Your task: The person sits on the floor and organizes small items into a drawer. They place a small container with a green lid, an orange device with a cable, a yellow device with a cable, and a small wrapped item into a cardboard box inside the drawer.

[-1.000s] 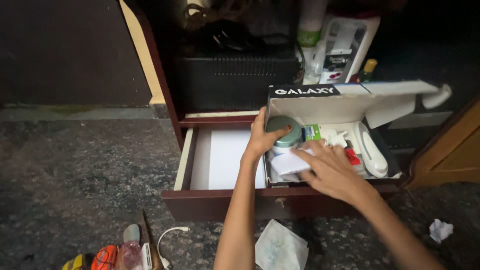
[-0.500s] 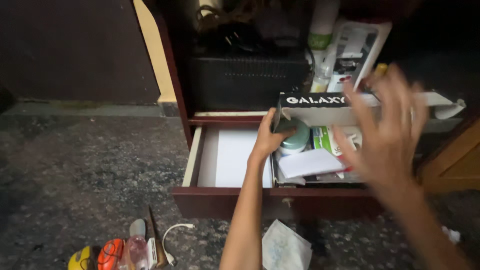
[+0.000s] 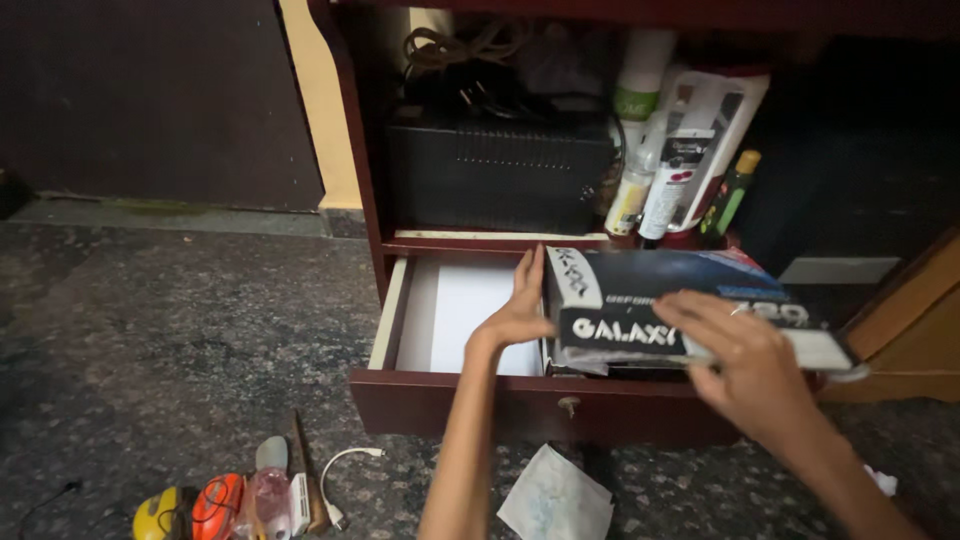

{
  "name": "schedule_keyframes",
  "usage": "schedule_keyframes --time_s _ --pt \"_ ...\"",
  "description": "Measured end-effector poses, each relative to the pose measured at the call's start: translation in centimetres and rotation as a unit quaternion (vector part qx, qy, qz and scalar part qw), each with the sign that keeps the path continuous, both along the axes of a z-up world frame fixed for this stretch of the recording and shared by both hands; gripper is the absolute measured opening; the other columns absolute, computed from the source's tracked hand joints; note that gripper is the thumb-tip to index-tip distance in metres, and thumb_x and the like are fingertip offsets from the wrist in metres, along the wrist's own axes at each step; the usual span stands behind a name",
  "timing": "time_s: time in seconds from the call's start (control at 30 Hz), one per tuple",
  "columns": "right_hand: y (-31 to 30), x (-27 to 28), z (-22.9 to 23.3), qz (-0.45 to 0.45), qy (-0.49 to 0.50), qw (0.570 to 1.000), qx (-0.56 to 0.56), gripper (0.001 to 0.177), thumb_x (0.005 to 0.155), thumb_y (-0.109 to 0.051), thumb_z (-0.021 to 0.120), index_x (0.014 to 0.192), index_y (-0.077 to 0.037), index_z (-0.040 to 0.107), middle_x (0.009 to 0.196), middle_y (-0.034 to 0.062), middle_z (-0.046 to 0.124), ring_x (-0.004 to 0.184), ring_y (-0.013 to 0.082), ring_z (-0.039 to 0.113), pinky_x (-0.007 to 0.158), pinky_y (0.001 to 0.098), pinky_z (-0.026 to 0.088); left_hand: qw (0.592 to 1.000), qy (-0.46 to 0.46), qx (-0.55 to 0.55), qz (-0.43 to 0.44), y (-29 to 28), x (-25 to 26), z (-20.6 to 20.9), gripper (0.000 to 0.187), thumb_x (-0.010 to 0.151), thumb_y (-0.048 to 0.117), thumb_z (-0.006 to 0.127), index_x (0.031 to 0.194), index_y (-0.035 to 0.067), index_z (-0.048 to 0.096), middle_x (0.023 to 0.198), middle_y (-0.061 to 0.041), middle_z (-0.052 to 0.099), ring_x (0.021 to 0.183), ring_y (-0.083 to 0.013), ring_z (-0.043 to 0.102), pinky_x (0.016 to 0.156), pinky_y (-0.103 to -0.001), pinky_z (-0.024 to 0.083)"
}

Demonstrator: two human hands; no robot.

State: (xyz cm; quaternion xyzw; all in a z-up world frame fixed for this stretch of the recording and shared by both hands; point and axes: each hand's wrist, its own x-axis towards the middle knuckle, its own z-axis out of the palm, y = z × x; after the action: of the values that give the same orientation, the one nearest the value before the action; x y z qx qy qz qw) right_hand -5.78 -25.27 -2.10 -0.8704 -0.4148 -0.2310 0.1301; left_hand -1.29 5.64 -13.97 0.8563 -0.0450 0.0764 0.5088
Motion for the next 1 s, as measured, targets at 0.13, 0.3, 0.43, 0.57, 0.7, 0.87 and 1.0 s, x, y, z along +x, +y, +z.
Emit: schedule_keyframes --time_s 0.13,0.3,0.43,0.57,0.7,0.87,1.0 --pt "0.0 -1.0 0.3 0.019 0.085 0.996 0.035 0.060 0.072 -0.009 0.075 0.131 -0.019 0.069 0.139 0.0048 0.065 0.132 0.0249 0.058 0.110 0.0461 0.048 0.990 -0.059 -0.060 -0.110 0.4 -3.6 1.3 0.142 0.066 0.004 0.089 0.162 0.019 -0.014 0.172 -0.030 -0.005 0.160 -0.0447 -0.001 0.127 -0.055 0.010" --pt "-0.9 -1.2 0.3 0.028 0.141 0.989 -0.038 0.060 0.072 -0.041 0.086 0.128 -0.022 0.073 0.141 0.0023 0.063 0.136 0.0226 0.051 0.114 0.0508 0.036 0.942 0.148 -0.221 -0.207 3.1 -6.9 3.7 0.132 0.061 0.000 0.067 0.163 0.025 -0.011 0.163 -0.031 0.013 0.138 -0.0447 0.050 0.082 -0.042 0.050" --pt "-0.5 -1.4 0.0 0.015 0.144 0.987 -0.074 0.062 0.070 -0.044 0.085 0.127 -0.022 0.074 0.147 0.0015 0.061 0.138 0.0201 0.048 0.117 0.0526 0.030 0.895 0.185 -0.367 -0.175 2.9 -7.5 5.4 0.112 0.072 0.007 0.068 0.164 0.020 0.005 0.158 -0.035 0.031 0.126 -0.0479 0.054 0.086 -0.050 0.064" --pt "-0.5 -1.9 -0.1 0.023 0.136 0.988 -0.073 0.063 0.070 -0.042 0.083 0.128 -0.022 0.074 0.147 0.0022 0.060 0.139 0.0212 0.047 0.116 0.0517 0.033 0.900 0.227 -0.371 -0.009 0.8 -6.5 5.9 0.111 0.076 0.042 0.073 0.162 0.017 0.008 0.156 -0.030 0.036 0.131 -0.0459 0.052 0.090 -0.058 0.059" --pt "-0.5 -1.6 0.2 0.002 0.151 0.983 -0.101 0.063 0.071 -0.044 0.085 0.129 -0.023 0.073 0.148 0.0007 0.059 0.139 0.0197 0.046 0.118 0.0508 0.031 0.955 0.165 -0.243 0.041 -2.9 -4.4 4.8 0.124 0.070 0.059 0.079 0.161 0.004 0.016 0.149 -0.031 0.048 0.136 -0.0404 0.049 0.110 -0.053 0.042" --pt "-0.5 -1.8 -0.1 0.019 0.142 0.983 -0.113 0.062 0.071 -0.040 0.082 0.129 -0.022 0.073 0.148 0.0015 0.059 0.139 0.0216 0.046 0.116 0.0518 0.031 0.965 0.134 -0.224 0.017 -3.3 -3.6 3.3 0.121 0.061 0.054 0.082 0.156 0.002 0.027 0.139 -0.024 0.060 0.133 -0.0345 0.055 0.114 -0.044 0.038" --pt "-0.4 -1.9 -0.3 0.007 0.153 0.982 -0.107 0.058 0.072 -0.037 0.084 0.127 -0.023 0.074 0.147 -0.0004 0.060 0.139 0.0200 0.047 0.117 0.0508 0.032 0.966 0.122 -0.229 0.020 -3.1 -3.5 2.8 0.119 0.061 0.053 0.083 0.154 0.000 0.032 0.137 -0.024 0.063 0.133 -0.0344 0.056 0.115 -0.044 0.037"
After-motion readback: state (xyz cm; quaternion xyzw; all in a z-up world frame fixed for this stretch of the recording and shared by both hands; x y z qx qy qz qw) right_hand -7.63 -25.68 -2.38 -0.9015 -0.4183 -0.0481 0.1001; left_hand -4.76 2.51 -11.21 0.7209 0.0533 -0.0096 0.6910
